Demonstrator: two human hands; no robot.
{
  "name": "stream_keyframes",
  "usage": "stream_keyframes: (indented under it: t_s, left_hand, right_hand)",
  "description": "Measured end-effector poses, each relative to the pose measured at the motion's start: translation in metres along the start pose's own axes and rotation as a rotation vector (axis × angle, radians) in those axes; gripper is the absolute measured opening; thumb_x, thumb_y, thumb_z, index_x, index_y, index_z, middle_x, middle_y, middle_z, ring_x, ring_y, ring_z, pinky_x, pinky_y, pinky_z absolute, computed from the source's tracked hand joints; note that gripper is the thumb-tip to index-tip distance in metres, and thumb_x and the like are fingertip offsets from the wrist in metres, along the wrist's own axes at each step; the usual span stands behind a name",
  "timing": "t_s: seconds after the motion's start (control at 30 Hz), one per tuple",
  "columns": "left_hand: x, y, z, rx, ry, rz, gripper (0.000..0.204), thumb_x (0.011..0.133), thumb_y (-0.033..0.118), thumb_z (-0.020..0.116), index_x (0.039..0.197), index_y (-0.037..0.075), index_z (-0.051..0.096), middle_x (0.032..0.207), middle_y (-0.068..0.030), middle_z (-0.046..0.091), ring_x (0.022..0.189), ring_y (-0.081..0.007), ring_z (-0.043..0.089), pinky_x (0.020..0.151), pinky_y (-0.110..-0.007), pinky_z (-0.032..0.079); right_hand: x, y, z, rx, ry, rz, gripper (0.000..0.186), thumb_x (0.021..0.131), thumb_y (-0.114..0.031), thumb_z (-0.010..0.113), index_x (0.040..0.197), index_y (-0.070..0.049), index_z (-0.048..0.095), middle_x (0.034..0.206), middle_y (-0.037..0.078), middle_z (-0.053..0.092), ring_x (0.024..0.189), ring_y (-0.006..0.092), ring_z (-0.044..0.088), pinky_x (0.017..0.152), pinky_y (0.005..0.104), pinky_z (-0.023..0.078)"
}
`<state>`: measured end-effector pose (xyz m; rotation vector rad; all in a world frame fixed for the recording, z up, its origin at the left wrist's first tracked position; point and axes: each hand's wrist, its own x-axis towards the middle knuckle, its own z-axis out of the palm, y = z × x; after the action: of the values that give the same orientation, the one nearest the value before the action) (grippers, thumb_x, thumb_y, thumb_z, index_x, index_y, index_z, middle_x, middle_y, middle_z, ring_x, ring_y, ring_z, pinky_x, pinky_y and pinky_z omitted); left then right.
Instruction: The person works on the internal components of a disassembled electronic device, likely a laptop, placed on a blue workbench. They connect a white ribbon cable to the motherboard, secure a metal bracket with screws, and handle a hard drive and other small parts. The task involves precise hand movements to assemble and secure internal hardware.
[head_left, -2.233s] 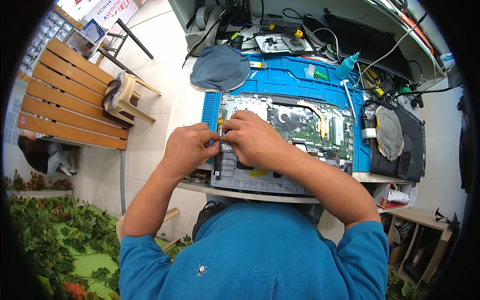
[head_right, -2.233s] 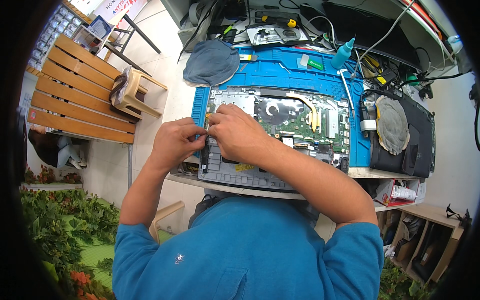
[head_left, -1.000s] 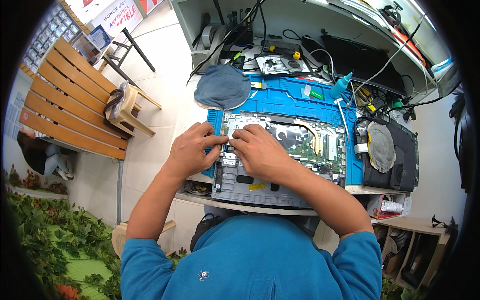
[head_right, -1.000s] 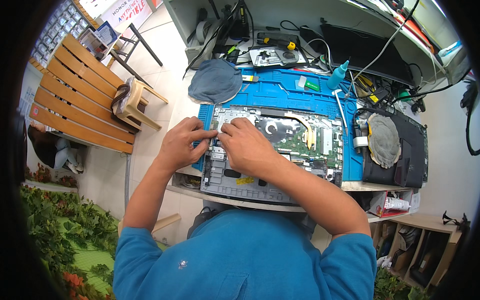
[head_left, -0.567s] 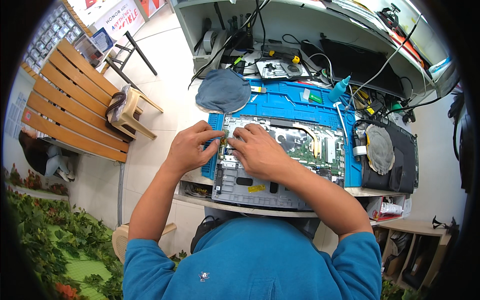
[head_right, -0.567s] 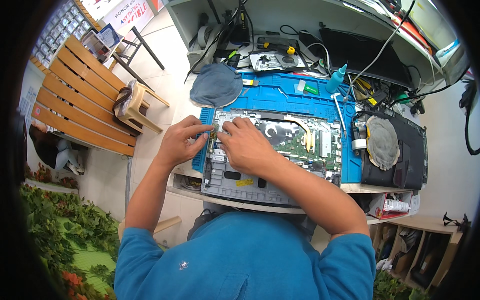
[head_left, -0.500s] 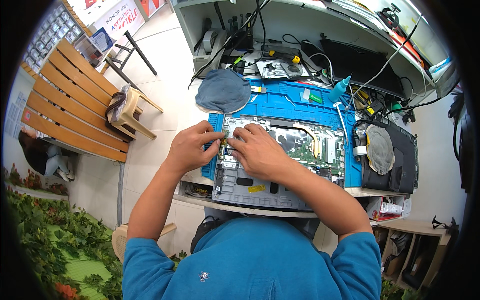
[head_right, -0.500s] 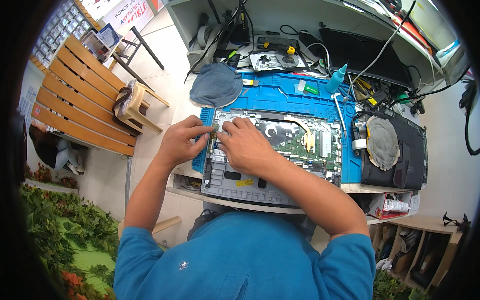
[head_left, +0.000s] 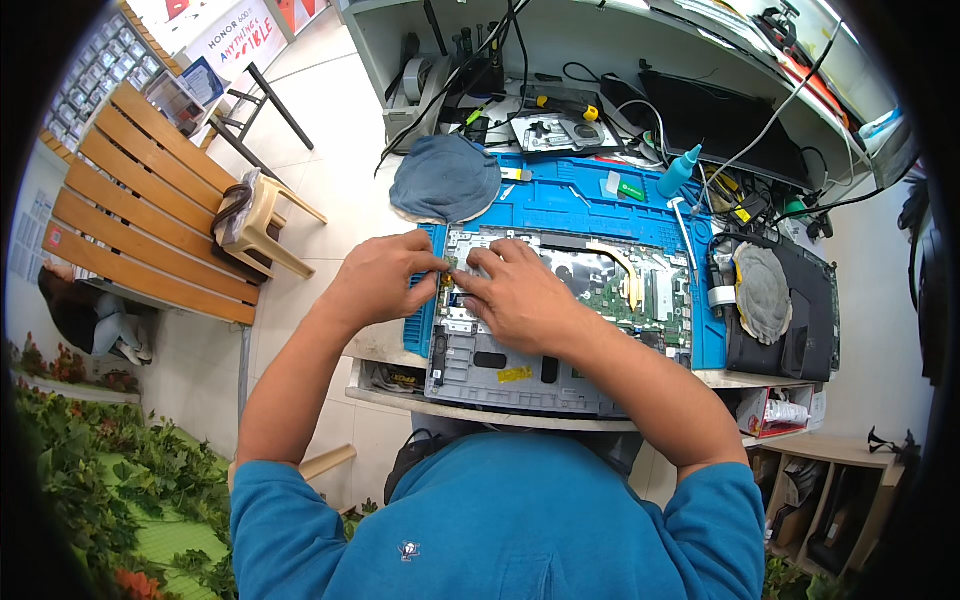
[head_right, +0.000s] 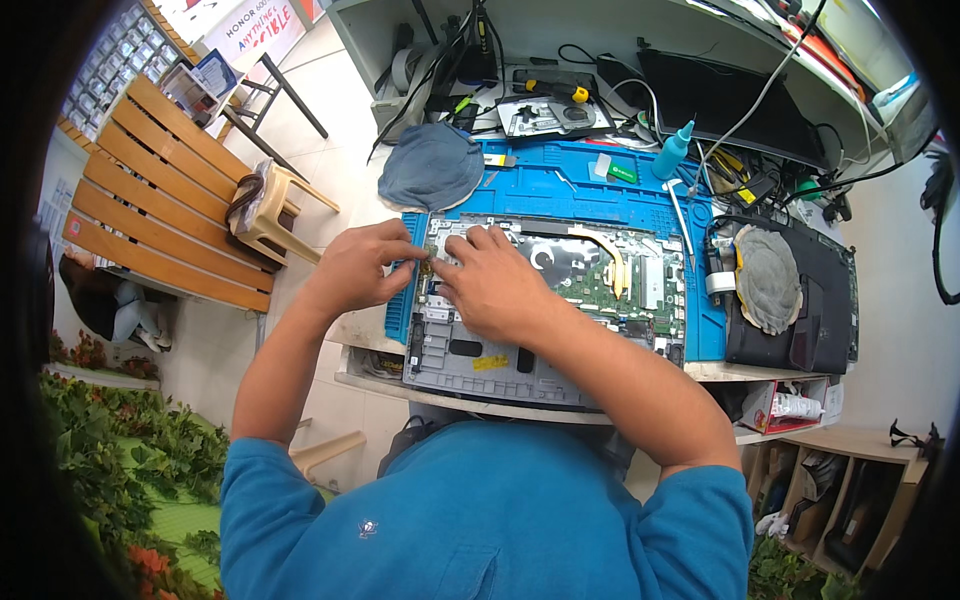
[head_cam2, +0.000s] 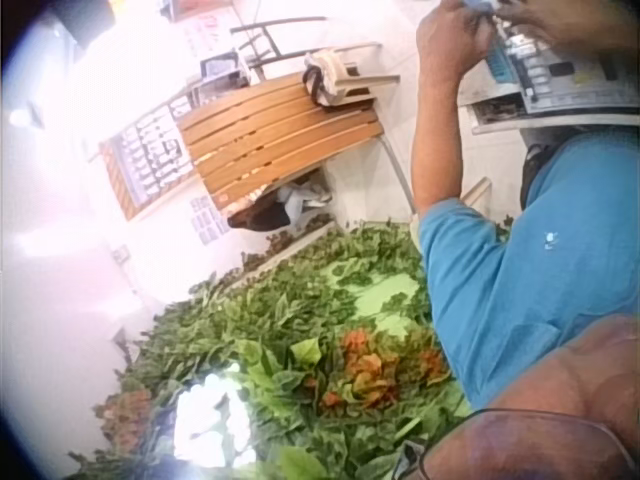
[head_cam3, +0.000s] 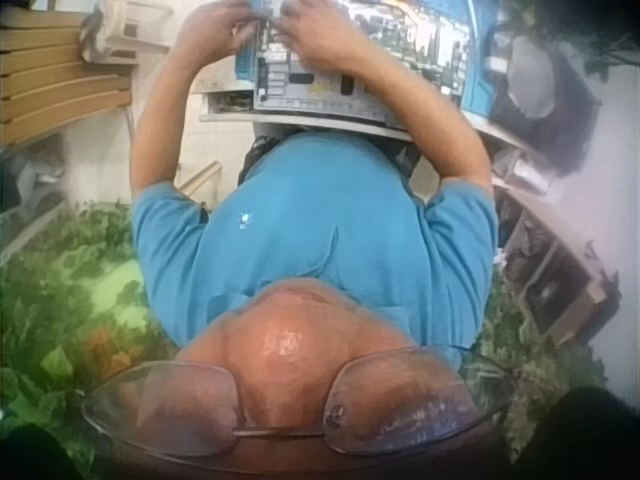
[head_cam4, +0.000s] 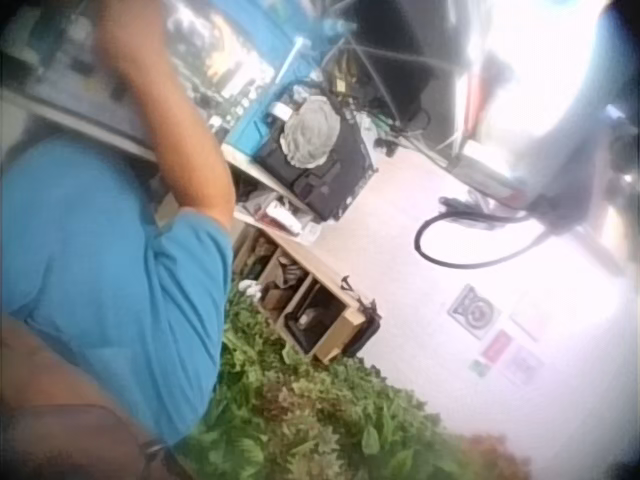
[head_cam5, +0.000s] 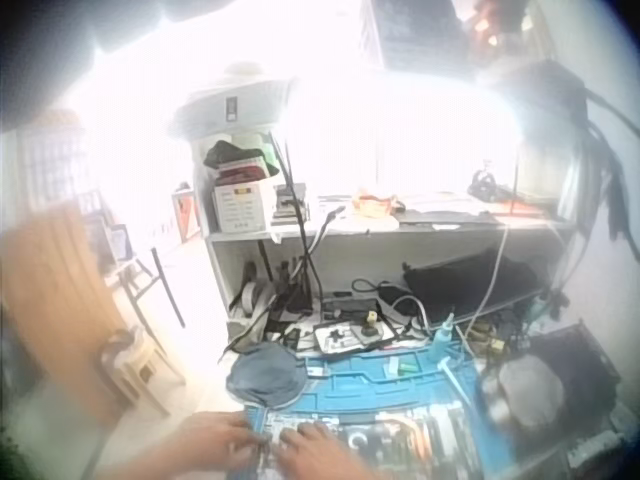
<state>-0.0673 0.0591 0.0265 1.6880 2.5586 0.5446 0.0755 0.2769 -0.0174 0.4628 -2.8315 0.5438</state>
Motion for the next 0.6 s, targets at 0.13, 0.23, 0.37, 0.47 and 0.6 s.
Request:
stream_keyframes:
  t_s: [0.13,0.23,0.37,0.47,0.6]
  left_hand:
    - [-0.006,-0.002,-0.004,-0.053,0.002,-0.007,0.025,0.090,0.014,0.078,0.112,0.017,0.091,0.110,-0.0044,0.078,0.091,-0.0260,0.078,0.084,-0.040,0.064]
    - [-0.012,-0.002,-0.001,-0.038,0.007,0.048,0.031,0.087,0.008,0.079,0.115,0.016,0.090,0.114,-0.0066,0.079,0.095,-0.0276,0.078,0.086,-0.041,0.064]
    - [-0.015,0.002,0.004,0.000,-0.010,0.048,0.033,0.086,0.005,0.078,0.115,0.015,0.090,0.114,-0.0063,0.079,0.098,-0.0283,0.078,0.087,-0.041,0.064]
    - [-0.012,0.005,0.006,0.021,-0.021,0.074,0.029,0.087,0.004,0.077,0.111,0.013,0.089,0.112,-0.0061,0.078,0.097,-0.0283,0.077,0.087,-0.041,0.064]
    - [-0.003,0.001,0.005,0.056,-0.100,0.071,0.022,0.088,0.006,0.077,0.107,0.012,0.088,0.108,-0.0055,0.077,0.097,-0.0278,0.076,0.085,-0.041,0.063]
  right_hand:
    - [0.001,0.001,-0.004,0.004,-0.008,0.002,0.040,0.109,-0.031,0.069,0.142,-0.008,0.077,0.135,0.016,0.070,0.135,0.0368,0.059,0.122,0.0528,0.044]
    - [0.004,-0.001,-0.012,0.008,-0.112,0.049,0.043,0.112,-0.032,0.069,0.148,-0.011,0.075,0.144,0.016,0.069,0.142,0.0386,0.057,0.125,0.0525,0.044]
    - [0.004,0.001,-0.009,-0.002,-0.096,0.041,0.040,0.111,-0.029,0.068,0.146,-0.010,0.075,0.142,0.016,0.070,0.141,0.0391,0.058,0.124,0.0529,0.044]
    - [0.004,0.003,-0.010,0.018,-0.079,0.011,0.038,0.108,-0.023,0.068,0.143,-0.010,0.077,0.138,0.016,0.070,0.139,0.0389,0.058,0.124,0.0537,0.044]
    - [0.005,0.006,-0.007,0.048,-0.035,-0.008,0.040,0.102,-0.015,0.067,0.140,-0.011,0.080,0.134,0.016,0.069,0.137,0.0376,0.058,0.124,0.0546,0.042]
